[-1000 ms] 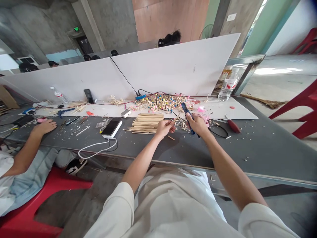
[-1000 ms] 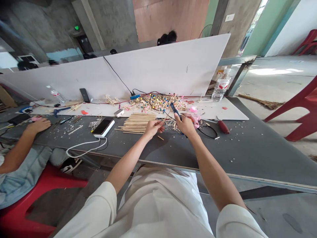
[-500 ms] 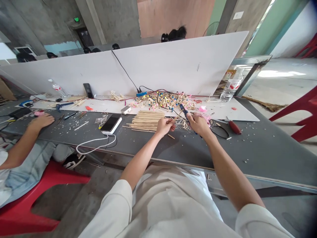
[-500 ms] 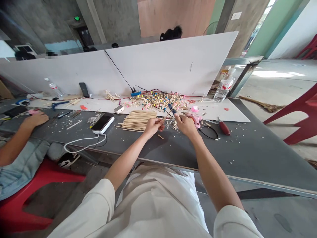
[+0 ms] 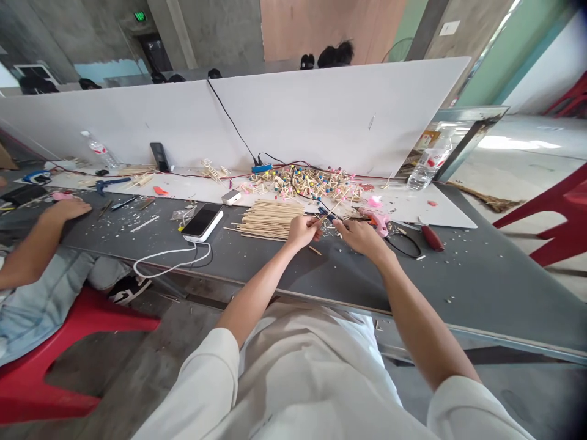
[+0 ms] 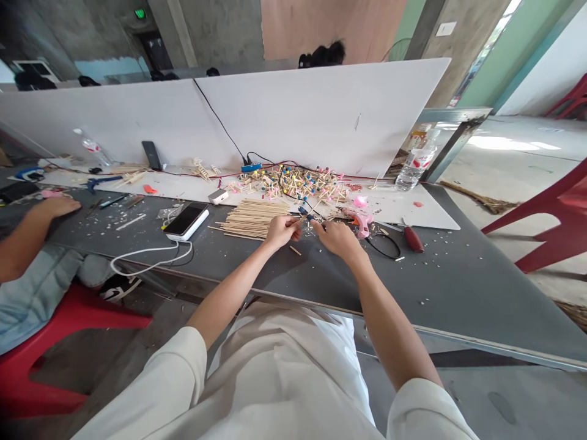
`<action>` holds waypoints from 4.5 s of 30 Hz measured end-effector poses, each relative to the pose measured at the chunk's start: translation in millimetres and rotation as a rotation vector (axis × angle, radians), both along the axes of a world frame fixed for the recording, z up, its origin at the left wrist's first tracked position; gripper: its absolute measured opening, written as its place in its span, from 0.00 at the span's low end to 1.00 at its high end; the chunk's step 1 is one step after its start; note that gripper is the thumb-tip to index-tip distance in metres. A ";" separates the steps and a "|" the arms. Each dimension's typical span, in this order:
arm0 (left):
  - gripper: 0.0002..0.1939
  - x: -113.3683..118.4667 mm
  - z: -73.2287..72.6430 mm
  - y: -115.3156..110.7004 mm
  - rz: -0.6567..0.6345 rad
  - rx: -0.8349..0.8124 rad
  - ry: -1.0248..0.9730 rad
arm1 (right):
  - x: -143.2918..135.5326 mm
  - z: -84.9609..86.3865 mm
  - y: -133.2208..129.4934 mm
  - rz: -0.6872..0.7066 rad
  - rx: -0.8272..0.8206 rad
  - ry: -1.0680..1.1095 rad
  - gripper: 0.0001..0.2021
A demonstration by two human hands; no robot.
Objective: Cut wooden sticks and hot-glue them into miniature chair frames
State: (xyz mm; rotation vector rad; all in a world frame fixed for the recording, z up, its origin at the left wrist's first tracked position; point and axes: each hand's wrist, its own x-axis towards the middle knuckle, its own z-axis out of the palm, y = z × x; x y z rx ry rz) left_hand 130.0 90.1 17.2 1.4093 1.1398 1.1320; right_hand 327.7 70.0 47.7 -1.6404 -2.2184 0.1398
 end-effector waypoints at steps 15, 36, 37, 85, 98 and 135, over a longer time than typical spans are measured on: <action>0.12 -0.2 3.8 -2.5 0.003 -0.016 0.091 | -4.0 3.8 -4.0 -0.021 -0.135 -0.109 0.31; 0.12 -2.7 0.4 -1.1 -0.013 -0.042 0.105 | -3.0 -6.5 3.2 -0.031 -0.213 -0.215 0.25; 0.12 -2.8 0.3 -1.0 -0.016 -0.047 0.103 | -2.7 -6.6 3.1 -0.031 -0.212 -0.214 0.24; 0.24 -7.5 8.1 -8.3 -0.034 0.484 0.511 | -2.0 2.4 1.7 -0.039 -0.145 -0.079 0.20; 0.25 -7.0 5.3 -9.7 0.011 0.504 0.500 | -11.0 -0.3 -1.7 -0.074 -0.119 -0.098 0.21; 0.30 -8.3 4.3 -2.6 0.100 0.309 0.090 | 10.2 8.5 -2.0 -0.174 -0.066 0.767 0.16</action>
